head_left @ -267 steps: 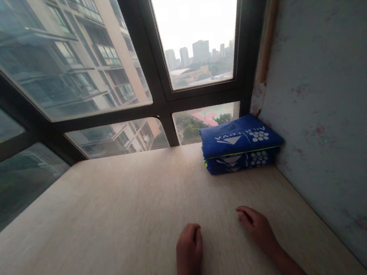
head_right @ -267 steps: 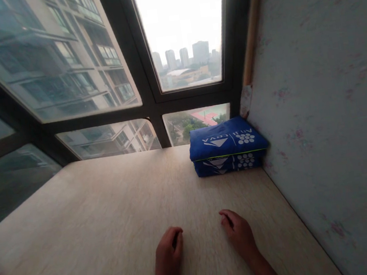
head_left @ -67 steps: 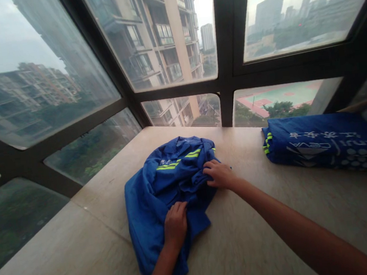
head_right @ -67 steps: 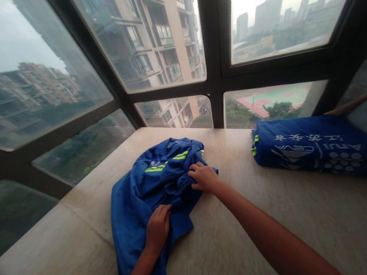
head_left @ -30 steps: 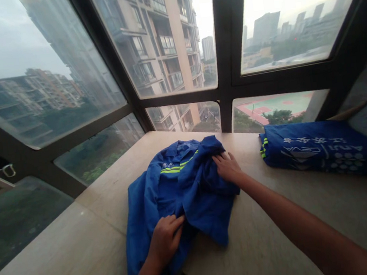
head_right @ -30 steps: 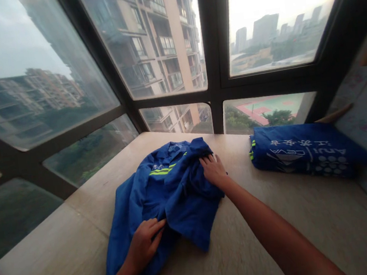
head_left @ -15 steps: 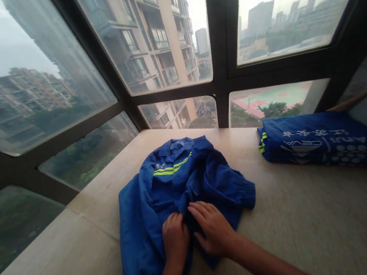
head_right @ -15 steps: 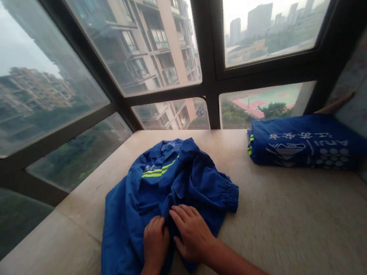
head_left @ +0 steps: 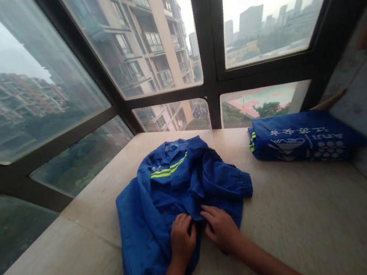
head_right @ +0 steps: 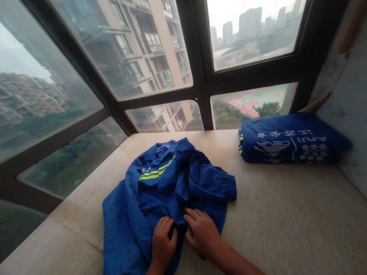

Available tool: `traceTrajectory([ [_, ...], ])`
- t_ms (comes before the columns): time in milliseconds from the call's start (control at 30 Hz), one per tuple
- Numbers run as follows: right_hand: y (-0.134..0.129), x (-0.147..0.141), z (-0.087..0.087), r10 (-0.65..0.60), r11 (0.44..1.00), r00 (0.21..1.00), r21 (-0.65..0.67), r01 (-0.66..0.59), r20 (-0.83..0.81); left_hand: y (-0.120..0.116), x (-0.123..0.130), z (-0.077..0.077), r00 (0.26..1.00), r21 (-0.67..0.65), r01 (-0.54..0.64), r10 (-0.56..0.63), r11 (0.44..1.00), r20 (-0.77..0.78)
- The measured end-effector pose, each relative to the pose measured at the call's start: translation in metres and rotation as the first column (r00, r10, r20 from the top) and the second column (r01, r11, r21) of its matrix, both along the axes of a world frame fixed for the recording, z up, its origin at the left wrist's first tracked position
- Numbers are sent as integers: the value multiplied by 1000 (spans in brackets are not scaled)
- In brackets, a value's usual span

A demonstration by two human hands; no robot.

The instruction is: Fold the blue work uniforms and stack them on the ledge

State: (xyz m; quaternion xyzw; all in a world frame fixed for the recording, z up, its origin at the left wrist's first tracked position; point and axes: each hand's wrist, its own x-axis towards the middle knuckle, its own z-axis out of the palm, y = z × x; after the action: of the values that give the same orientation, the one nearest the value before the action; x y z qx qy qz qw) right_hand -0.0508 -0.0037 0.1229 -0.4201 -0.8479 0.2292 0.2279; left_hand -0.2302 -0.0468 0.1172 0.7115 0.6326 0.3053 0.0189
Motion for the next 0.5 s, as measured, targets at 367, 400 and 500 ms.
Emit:
traceTrajectory([
  [367,11,-26,5,67,996,994,46,-71,82,8,-8,-3,985,-74,-71,82,995,154],
  [400,15,-27,2,53,998,997,27,-55,58,7,-8,-2,985,-77,-71,82,994,149],
  [500,24,-20,-7,55,998,998,-25,-56,-33,3,-5,2,989,-78,-68,78,995,122],
])
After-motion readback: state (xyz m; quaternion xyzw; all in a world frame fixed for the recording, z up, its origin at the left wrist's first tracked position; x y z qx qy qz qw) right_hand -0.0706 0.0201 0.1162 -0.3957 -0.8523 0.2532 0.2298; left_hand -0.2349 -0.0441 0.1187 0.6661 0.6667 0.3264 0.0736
